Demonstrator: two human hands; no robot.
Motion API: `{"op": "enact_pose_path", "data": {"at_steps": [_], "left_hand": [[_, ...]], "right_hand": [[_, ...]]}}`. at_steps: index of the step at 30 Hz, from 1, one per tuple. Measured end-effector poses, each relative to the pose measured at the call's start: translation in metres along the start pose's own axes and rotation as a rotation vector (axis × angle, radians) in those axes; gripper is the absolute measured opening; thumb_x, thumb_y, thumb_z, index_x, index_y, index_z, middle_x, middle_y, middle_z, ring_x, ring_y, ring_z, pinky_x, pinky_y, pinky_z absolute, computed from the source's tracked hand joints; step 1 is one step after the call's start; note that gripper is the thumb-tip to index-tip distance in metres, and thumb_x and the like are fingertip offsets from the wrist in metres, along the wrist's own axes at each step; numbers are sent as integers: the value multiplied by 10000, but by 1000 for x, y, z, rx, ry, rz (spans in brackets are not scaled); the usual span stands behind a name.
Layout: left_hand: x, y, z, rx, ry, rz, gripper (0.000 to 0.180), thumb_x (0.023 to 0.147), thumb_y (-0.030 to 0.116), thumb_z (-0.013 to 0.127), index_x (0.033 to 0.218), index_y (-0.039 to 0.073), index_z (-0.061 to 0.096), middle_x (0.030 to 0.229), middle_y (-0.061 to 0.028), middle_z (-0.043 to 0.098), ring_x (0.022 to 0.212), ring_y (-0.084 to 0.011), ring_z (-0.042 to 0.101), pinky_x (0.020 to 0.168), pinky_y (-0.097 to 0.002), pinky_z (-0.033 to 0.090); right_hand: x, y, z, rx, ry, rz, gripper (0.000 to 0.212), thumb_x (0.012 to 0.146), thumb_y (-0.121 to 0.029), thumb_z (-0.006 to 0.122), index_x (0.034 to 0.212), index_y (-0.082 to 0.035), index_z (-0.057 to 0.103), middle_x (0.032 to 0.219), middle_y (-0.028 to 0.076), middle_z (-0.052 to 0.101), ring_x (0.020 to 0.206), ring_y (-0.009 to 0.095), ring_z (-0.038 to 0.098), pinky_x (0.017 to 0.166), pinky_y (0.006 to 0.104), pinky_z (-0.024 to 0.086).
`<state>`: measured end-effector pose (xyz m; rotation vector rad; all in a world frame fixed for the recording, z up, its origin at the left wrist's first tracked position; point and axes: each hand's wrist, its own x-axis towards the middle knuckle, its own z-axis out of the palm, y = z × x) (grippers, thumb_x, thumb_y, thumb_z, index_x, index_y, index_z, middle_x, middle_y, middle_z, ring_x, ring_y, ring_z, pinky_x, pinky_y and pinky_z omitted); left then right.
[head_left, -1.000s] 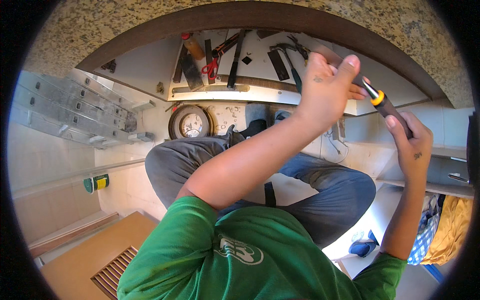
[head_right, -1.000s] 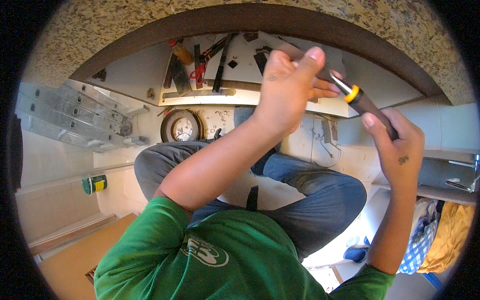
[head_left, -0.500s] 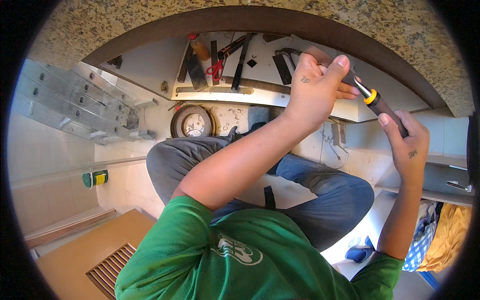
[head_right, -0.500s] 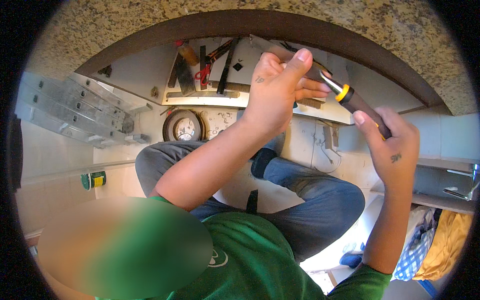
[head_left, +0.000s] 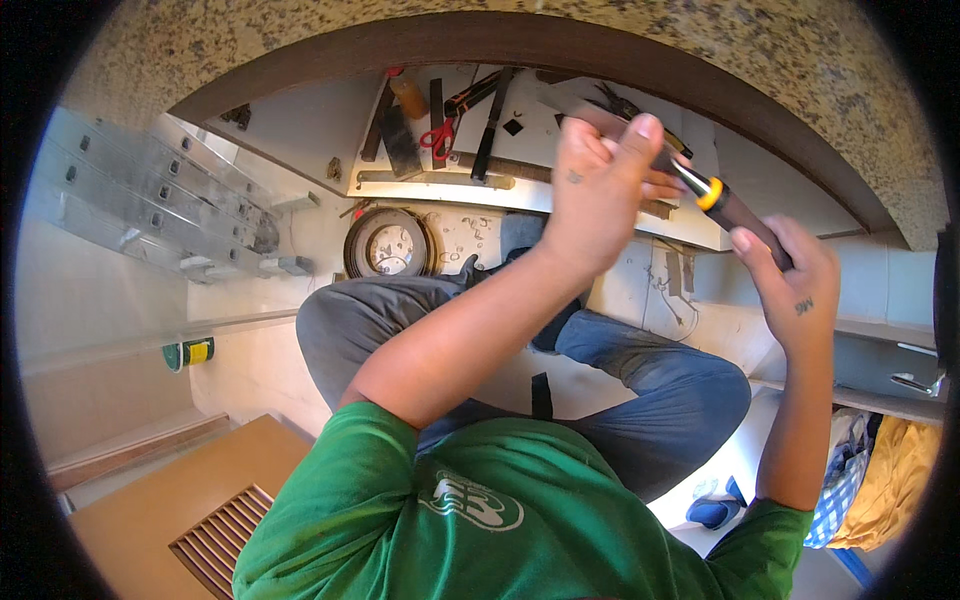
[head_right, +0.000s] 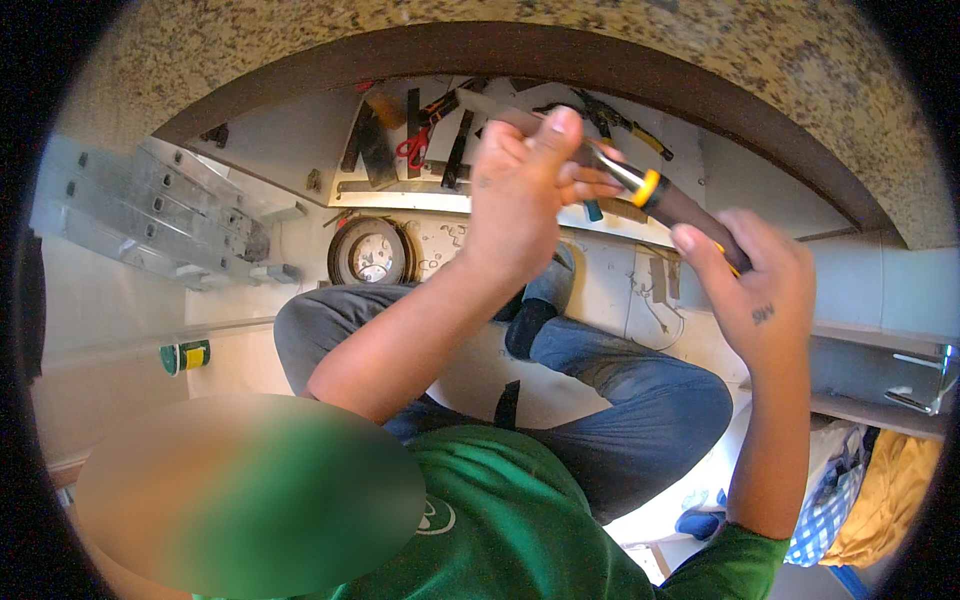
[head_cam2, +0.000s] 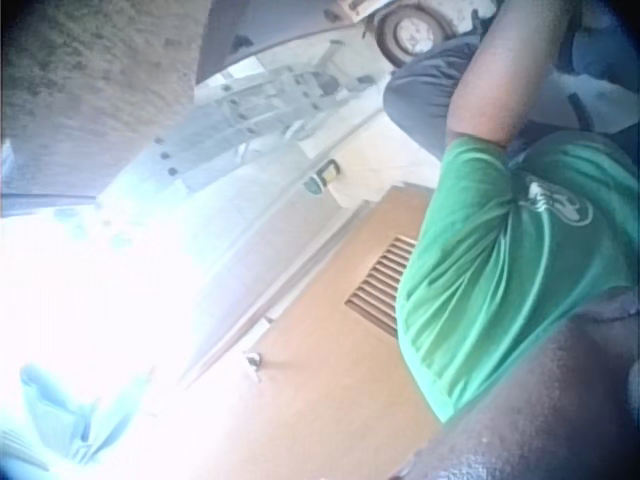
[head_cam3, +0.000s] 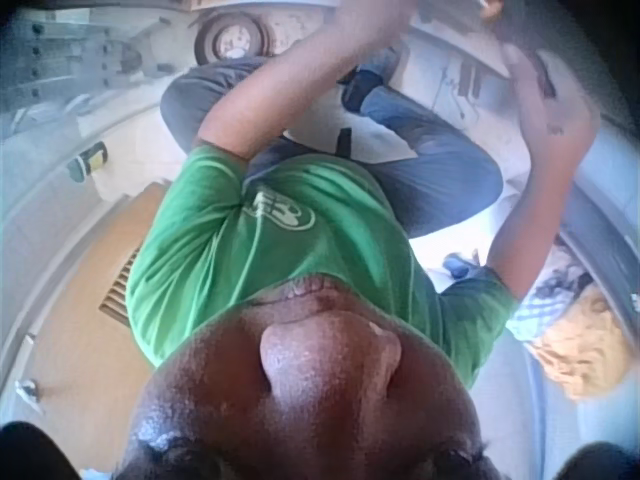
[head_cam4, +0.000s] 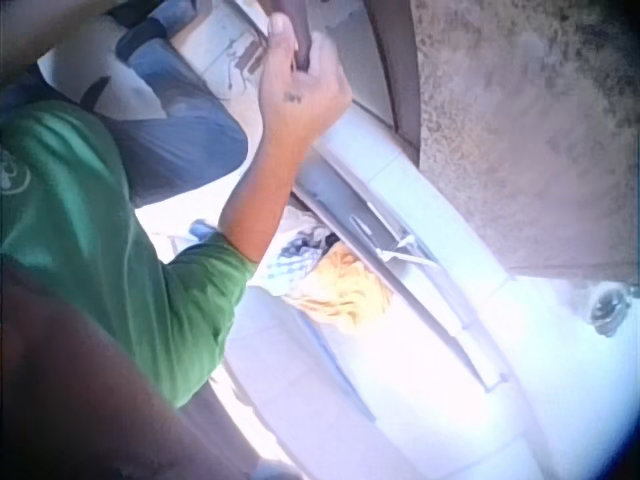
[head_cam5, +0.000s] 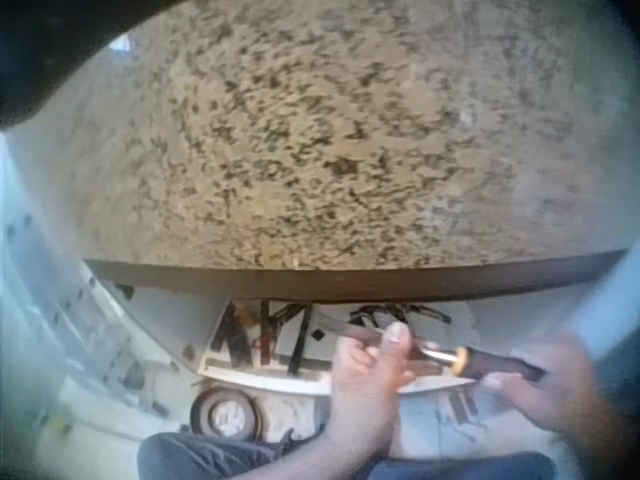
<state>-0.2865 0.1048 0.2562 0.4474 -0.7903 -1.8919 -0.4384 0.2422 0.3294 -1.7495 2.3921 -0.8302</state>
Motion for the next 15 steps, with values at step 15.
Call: {"op": "enact_pose_path", "data": {"at_steps": [15], "left_hand": [[6,-19,23,-51,-118,-55,420,1000,244,662,1068,-13,336,954,-190,618,820,-274,735,658,-378,645]], "right_hand": [[-18,7,-21,-5,-8,160,406,882,-352,770,884,42,673,614,39,482,587,122,430,538,295,354]]}}
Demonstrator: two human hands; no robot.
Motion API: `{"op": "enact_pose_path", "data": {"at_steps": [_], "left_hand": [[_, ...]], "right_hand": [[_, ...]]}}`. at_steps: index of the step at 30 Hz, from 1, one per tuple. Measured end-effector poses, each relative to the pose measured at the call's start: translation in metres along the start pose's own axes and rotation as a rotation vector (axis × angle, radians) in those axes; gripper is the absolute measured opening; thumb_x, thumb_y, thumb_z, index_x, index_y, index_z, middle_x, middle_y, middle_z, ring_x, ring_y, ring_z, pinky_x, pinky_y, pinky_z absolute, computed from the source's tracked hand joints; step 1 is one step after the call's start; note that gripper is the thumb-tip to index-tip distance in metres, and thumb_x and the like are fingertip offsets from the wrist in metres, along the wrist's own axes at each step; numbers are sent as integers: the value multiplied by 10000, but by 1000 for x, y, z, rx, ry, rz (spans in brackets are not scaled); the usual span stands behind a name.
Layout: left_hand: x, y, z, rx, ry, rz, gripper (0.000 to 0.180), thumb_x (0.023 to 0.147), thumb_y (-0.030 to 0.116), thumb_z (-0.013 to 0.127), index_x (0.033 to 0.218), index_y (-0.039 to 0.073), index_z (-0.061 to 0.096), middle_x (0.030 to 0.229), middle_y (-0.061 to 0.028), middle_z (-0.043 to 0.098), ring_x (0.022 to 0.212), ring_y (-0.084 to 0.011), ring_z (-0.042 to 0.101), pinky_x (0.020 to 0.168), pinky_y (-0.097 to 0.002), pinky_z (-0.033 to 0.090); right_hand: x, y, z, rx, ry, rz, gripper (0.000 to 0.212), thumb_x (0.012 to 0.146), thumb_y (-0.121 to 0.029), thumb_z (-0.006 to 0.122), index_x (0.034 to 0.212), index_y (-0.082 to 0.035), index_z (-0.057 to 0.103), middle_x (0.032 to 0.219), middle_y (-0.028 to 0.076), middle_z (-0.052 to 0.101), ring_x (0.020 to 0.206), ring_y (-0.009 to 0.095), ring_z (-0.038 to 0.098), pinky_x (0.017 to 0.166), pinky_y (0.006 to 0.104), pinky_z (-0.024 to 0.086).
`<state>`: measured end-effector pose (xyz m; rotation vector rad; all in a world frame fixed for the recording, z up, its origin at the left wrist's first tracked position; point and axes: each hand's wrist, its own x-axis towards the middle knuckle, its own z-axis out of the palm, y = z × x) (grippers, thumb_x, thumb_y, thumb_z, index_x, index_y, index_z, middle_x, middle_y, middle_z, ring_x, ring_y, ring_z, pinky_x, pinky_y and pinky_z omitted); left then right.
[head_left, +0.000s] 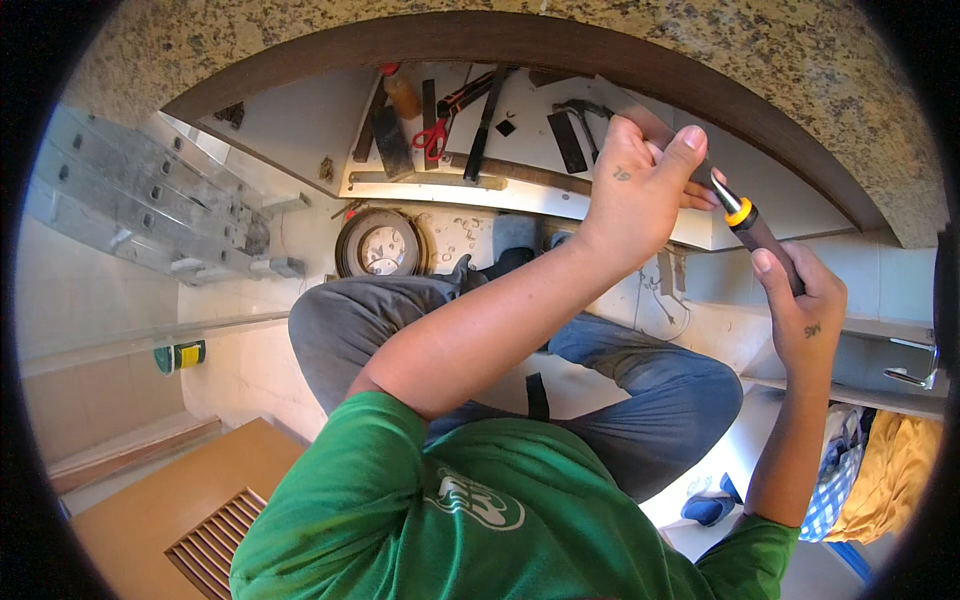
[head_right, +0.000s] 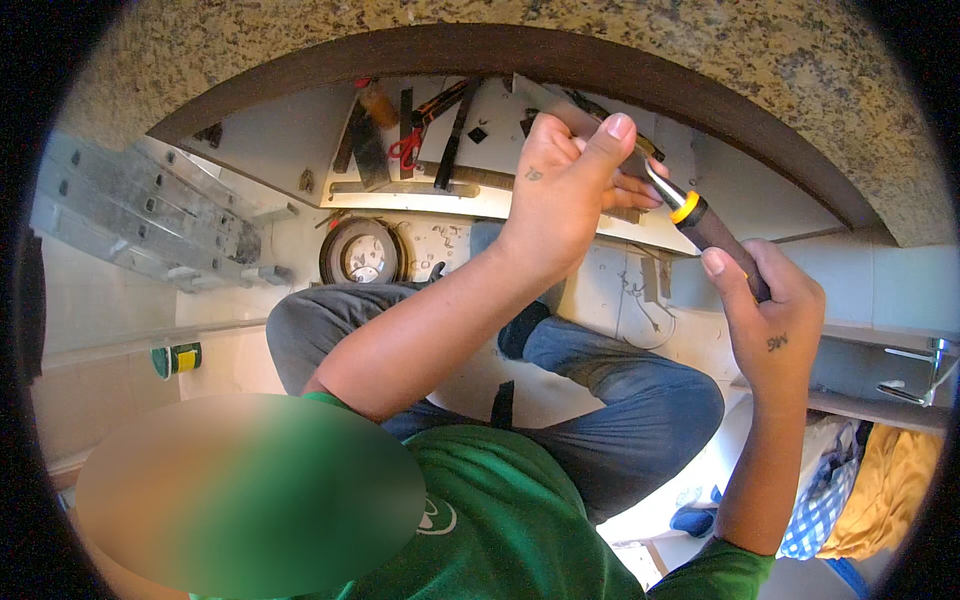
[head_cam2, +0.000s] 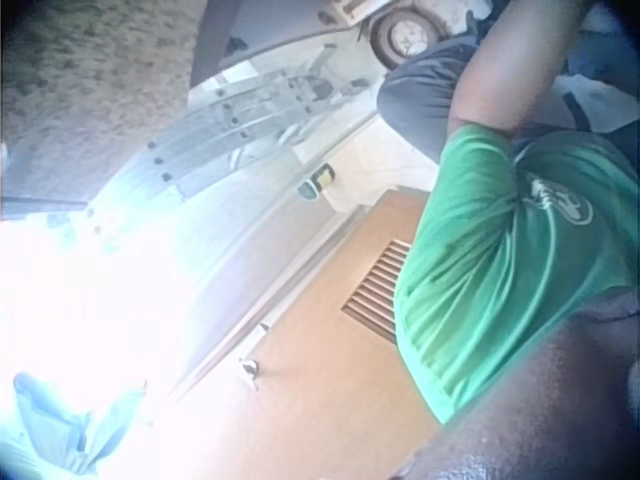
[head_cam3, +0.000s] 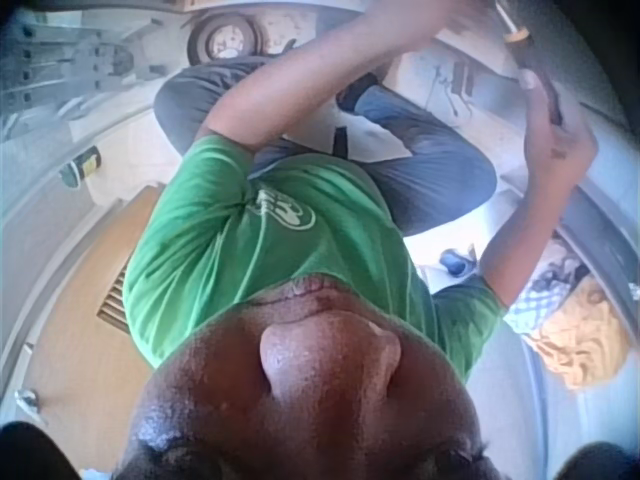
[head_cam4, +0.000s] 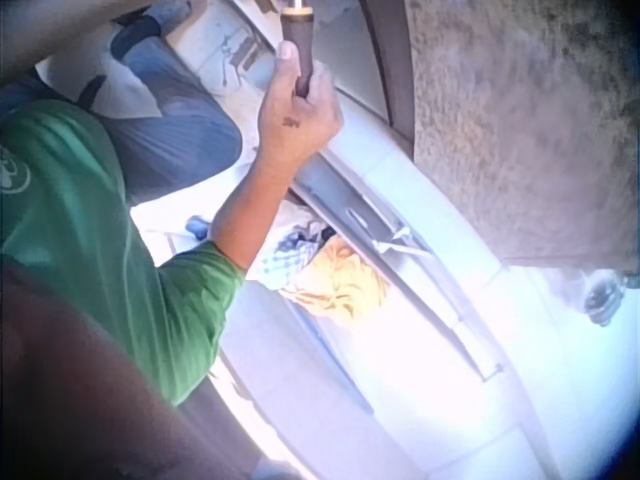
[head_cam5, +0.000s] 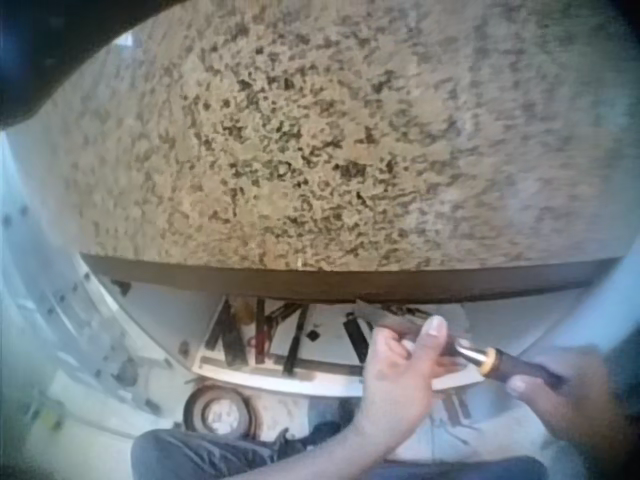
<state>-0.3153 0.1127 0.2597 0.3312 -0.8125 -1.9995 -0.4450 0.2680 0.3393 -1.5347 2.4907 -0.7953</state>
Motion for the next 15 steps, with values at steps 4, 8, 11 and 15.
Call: {"op": "enact_pose_path", "data": {"at_steps": [4,8,11,15], "left_hand": [[-2,-1,-1,-15,35,12,417,999,237,661,1069,-7,331,947,-192,626,817,-278,734,660,-381,644],[-1,0,-3,9,78,30,432,994,235,668,1069,-3,317,930,-177,613,819,-289,733,670,-399,648],[2,2,-4,-10,-29,-33,458,987,245,680,1064,-9,306,946,-179,595,824,-298,731,680,-410,650],[1,6,-6,-9,7,56,472,983,250,686,1065,-11,302,998,-195,581,838,-303,730,691,-418,650]], "right_hand": [[3,1,3,24,37,-41,422,874,-368,782,879,40,675,608,48,485,584,124,434,537,301,361],[5,0,6,3,35,-56,429,868,-373,790,878,41,677,608,51,484,586,123,437,538,304,365],[7,0,7,29,33,-28,437,863,-381,795,875,40,677,611,57,484,587,130,443,537,307,364],[10,3,10,-17,54,-90,443,862,-397,793,869,30,675,604,63,470,582,132,440,536,310,363]]}}
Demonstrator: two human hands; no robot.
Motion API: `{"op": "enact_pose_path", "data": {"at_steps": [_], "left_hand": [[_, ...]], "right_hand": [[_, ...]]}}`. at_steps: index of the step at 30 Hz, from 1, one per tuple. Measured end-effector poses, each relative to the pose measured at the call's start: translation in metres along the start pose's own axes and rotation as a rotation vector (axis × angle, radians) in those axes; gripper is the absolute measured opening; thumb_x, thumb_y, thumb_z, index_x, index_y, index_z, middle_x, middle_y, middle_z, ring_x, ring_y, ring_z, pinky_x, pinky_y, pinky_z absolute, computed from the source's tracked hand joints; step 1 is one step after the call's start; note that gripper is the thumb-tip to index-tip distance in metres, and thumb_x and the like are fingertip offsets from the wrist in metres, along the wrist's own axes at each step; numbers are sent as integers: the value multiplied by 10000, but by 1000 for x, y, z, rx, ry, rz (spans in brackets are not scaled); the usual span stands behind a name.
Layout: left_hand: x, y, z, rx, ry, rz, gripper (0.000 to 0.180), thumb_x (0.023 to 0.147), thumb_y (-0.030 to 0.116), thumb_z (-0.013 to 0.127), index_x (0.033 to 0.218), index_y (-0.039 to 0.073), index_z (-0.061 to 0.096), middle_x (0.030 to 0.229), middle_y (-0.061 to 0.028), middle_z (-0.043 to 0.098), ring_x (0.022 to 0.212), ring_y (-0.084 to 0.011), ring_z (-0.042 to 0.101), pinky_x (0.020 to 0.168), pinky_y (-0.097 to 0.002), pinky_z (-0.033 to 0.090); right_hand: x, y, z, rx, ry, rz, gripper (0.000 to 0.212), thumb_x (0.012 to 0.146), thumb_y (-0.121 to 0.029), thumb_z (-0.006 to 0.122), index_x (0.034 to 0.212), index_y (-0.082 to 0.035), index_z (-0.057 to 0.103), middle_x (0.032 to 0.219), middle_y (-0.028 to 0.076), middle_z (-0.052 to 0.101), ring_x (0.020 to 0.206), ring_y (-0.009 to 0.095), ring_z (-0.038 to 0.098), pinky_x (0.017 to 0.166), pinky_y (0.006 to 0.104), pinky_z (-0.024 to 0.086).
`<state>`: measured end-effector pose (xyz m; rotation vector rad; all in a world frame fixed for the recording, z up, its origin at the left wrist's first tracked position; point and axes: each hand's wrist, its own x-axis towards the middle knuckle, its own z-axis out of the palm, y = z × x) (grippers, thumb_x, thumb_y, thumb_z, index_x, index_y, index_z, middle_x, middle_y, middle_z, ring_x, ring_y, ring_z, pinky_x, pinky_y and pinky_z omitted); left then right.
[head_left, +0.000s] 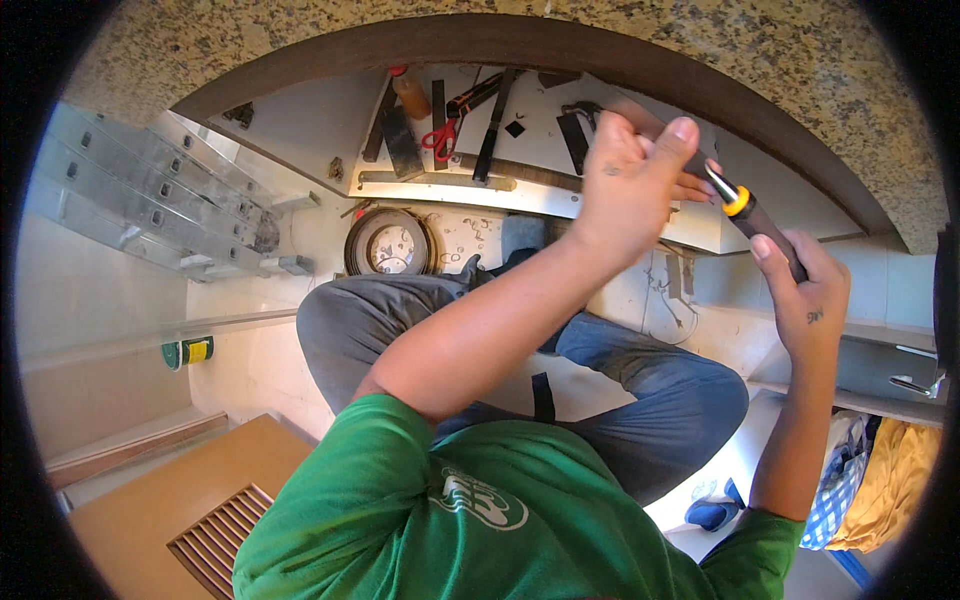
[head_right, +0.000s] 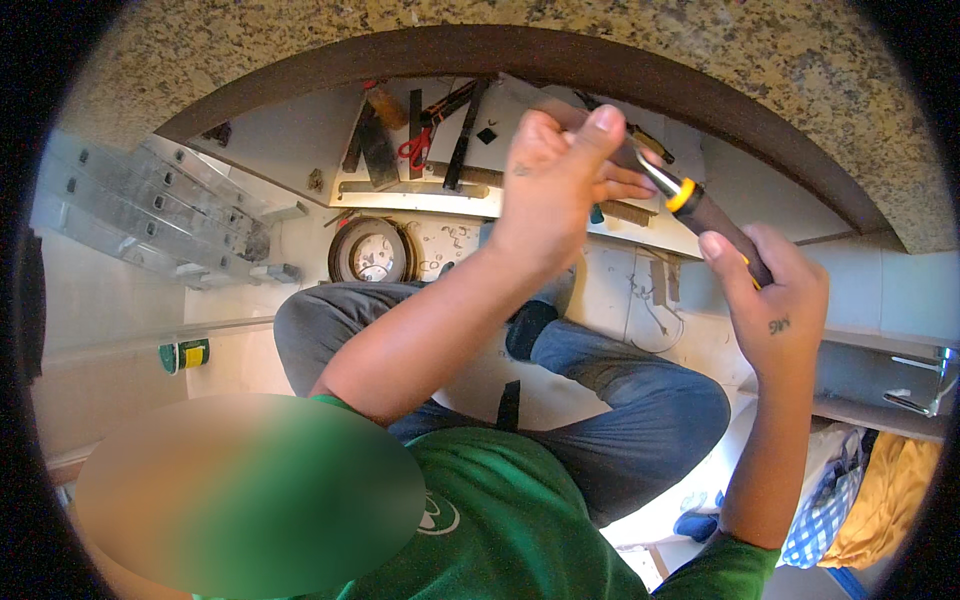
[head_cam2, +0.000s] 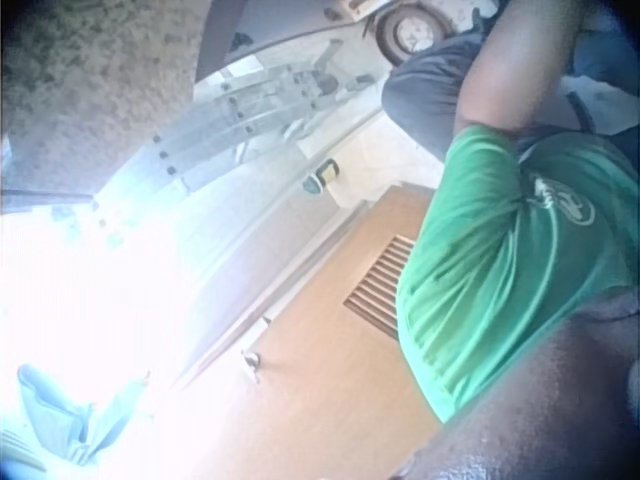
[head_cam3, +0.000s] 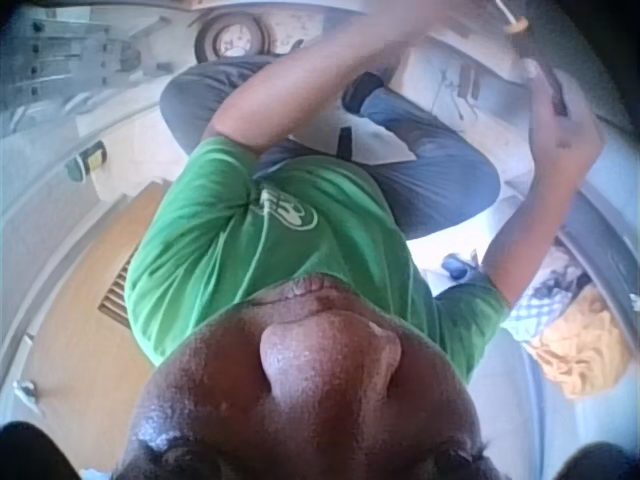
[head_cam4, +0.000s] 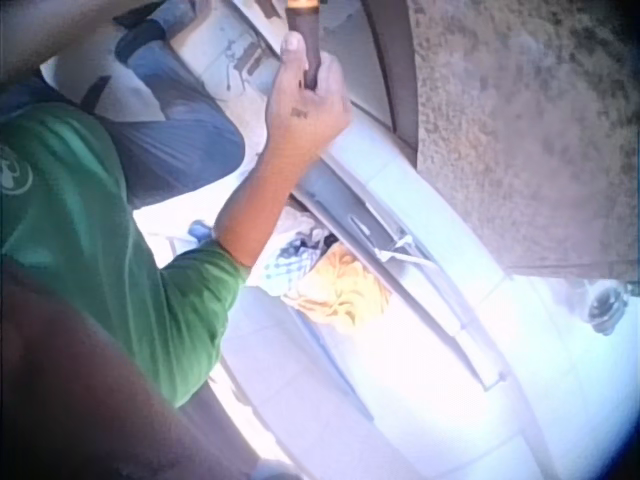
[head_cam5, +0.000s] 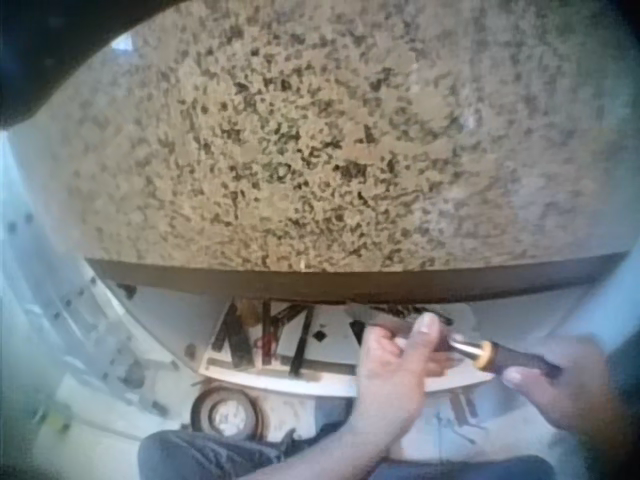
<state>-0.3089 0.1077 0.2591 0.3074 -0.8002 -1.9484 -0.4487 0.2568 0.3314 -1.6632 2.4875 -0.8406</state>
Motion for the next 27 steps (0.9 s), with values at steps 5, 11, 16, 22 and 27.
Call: {"op": "enact_pose_path", "data": {"at_steps": [5,11,16,22,27], "left_hand": [[-1,-4,3,19,7,-39,459,978,241,692,1054,18,298,974,-170,586,861,-300,726,698,-431,650],[-2,28,-15,53,105,121,416,994,267,667,1048,38,324,875,-151,622,803,-271,725,705,-435,646],[-13,39,-41,133,141,48,395,1002,264,651,1066,21,347,861,-175,631,804,-290,728,691,-425,647],[-9,-3,-12,54,-21,-59,414,1011,242,640,1080,-4,314,985,-199,610,828,-279,729,685,-399,650],[-1,-2,0,70,-29,-55,421,1010,245,642,1077,-23,324,973,-176,609,825,-274,730,678,-387,648]], "right_hand": [[-2,1,-1,25,9,2,421,867,-387,790,849,16,670,602,66,462,568,136,432,530,320,369],[11,-27,21,79,-24,-122,395,859,-373,796,847,4,682,614,109,536,551,166,489,529,344,393],[12,-33,36,119,-29,-167,393,850,-360,804,864,16,689,626,105,568,560,175,517,540,349,408],[-15,-6,4,20,-31,38,369,874,-333,781,874,23,685,626,61,521,578,132,466,543,309,379],[-9,-2,-4,47,-21,50,366,881,-324,775,884,30,683,622,39,510,595,116,451,549,296,372]]}}
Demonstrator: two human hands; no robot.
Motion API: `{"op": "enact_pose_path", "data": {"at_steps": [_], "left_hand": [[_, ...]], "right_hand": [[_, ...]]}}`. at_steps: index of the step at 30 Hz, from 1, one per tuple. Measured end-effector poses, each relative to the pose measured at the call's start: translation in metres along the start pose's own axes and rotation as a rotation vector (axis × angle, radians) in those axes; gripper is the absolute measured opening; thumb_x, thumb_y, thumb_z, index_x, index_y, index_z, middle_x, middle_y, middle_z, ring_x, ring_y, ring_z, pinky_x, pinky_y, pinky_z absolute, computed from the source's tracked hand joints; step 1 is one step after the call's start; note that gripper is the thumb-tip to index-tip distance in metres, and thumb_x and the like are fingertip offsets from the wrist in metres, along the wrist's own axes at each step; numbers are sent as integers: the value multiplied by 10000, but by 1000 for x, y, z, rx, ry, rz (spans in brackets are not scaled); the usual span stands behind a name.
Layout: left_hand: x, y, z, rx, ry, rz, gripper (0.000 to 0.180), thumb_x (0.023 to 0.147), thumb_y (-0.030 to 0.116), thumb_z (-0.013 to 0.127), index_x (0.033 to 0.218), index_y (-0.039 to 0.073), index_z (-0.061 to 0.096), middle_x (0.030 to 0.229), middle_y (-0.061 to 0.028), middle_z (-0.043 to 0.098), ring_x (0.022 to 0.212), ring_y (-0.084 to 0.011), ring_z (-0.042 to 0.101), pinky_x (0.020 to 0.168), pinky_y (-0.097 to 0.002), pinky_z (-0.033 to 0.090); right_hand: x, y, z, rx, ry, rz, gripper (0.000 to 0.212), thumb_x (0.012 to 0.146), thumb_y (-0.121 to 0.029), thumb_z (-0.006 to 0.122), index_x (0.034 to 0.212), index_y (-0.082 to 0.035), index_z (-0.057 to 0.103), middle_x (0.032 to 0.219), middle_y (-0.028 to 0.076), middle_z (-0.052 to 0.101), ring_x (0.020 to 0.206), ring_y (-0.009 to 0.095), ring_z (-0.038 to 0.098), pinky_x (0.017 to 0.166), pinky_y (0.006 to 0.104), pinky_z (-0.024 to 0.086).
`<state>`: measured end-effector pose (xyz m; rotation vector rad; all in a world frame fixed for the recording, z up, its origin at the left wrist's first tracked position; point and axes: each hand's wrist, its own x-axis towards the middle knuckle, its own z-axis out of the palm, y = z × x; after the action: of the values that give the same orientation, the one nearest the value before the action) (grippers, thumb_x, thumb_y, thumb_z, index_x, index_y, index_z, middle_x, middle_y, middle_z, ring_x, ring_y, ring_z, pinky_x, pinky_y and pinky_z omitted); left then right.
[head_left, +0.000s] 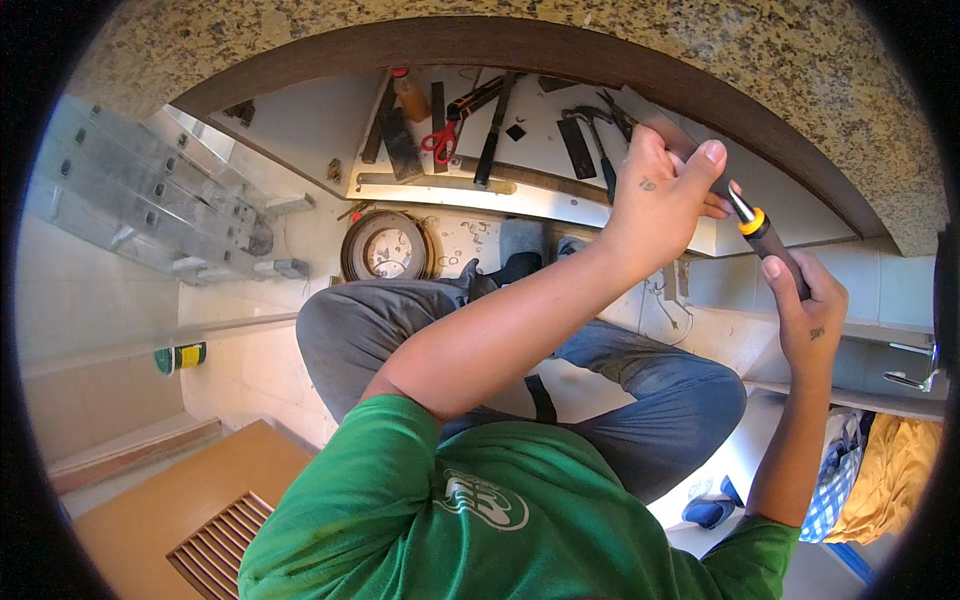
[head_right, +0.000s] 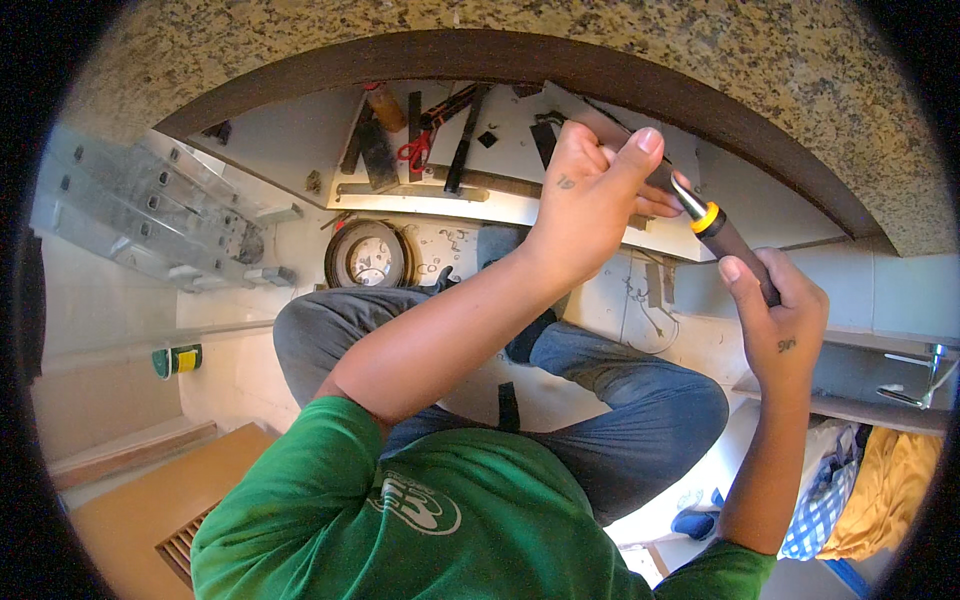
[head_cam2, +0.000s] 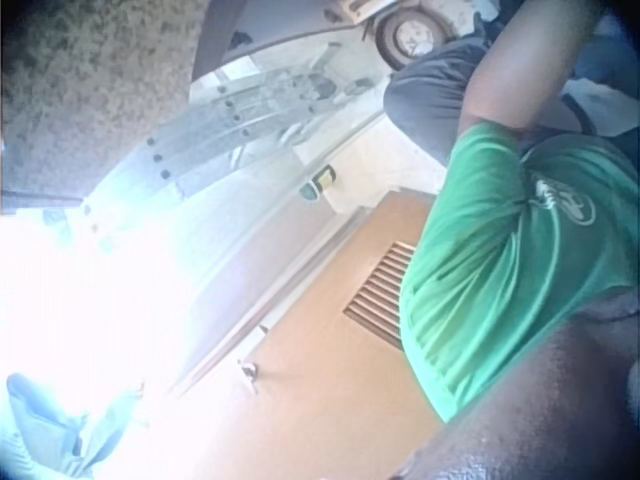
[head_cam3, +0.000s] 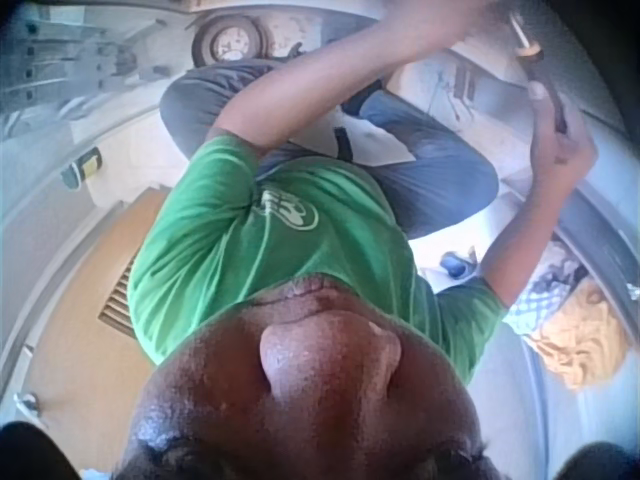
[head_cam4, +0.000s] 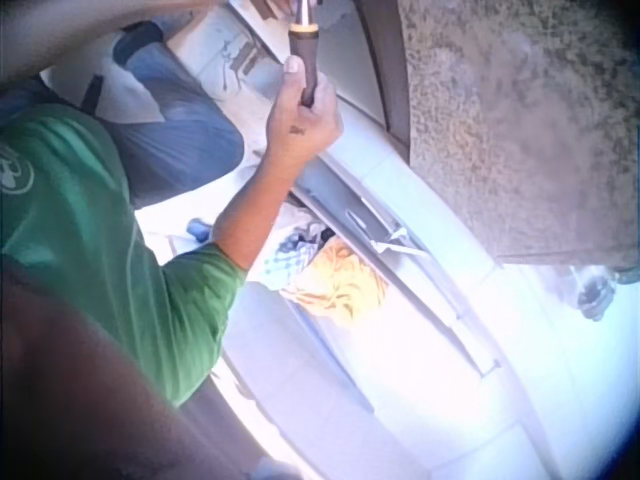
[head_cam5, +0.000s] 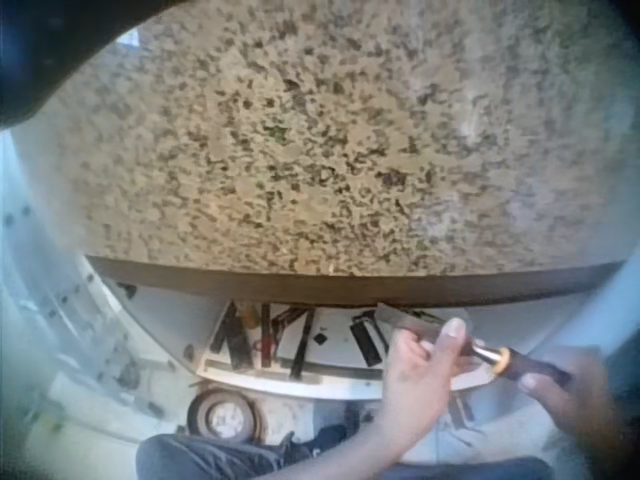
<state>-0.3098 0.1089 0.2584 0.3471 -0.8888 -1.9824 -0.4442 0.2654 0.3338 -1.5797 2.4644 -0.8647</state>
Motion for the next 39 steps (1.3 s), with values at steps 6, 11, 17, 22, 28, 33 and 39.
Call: {"op": "enact_pose_path", "data": {"at_steps": [6,11,17,22,28,33,39], "left_hand": [[2,2,-5,-61,-4,66,431,1005,248,652,1074,-27,328,966,-202,628,799,-285,732,678,-392,647],[2,1,-3,-44,6,37,426,1001,248,660,1062,-18,332,958,-210,628,809,-293,734,680,-406,646],[2,5,-3,-37,34,81,433,991,236,672,1052,-9,320,961,-192,592,821,-304,732,684,-430,649],[1,4,-7,-12,133,94,425,993,218,667,1045,-11,313,978,-194,577,844,-307,729,675,-435,649],[2,8,-7,-47,18,80,410,993,212,666,1025,-6,320,965,-187,580,834,-304,727,671,-432,649],[1,9,-9,9,125,117,410,989,227,674,1062,-11,348,970,-187,591,837,-298,719,688,-430,647],[-2,22,-19,84,115,74,389,994,241,664,1084,17,360,987,-176,609,856,-307,728,708,-439,646]], "right_hand": [[5,-3,5,-32,1,-11,395,880,-343,777,897,40,683,618,47,506,593,121,454,551,298,376],[9,-1,6,-1,7,-7,420,869,-369,788,903,37,686,622,63,505,591,137,460,553,309,384],[11,-4,8,-26,29,-39,421,869,-376,788,865,27,667,622,68,496,591,138,446,548,320,380],[10,-5,11,18,30,-60,434,866,-391,785,825,20,653,604,85,469,581,144,417,541,330,370],[8,-7,13,33,49,-49,419,873,-382,777,827,18,662,595,94,473,566,153,444,536,335,374],[10,-2,16,-8,30,-83,415,871,-384,781,822,13,671,603,96,514,560,155,465,535,333,388],[16,-18,28,56,-17,-148,406,878,-398,776,827,-7,679,608,90,533,548,176,491,536,343,402]]}}
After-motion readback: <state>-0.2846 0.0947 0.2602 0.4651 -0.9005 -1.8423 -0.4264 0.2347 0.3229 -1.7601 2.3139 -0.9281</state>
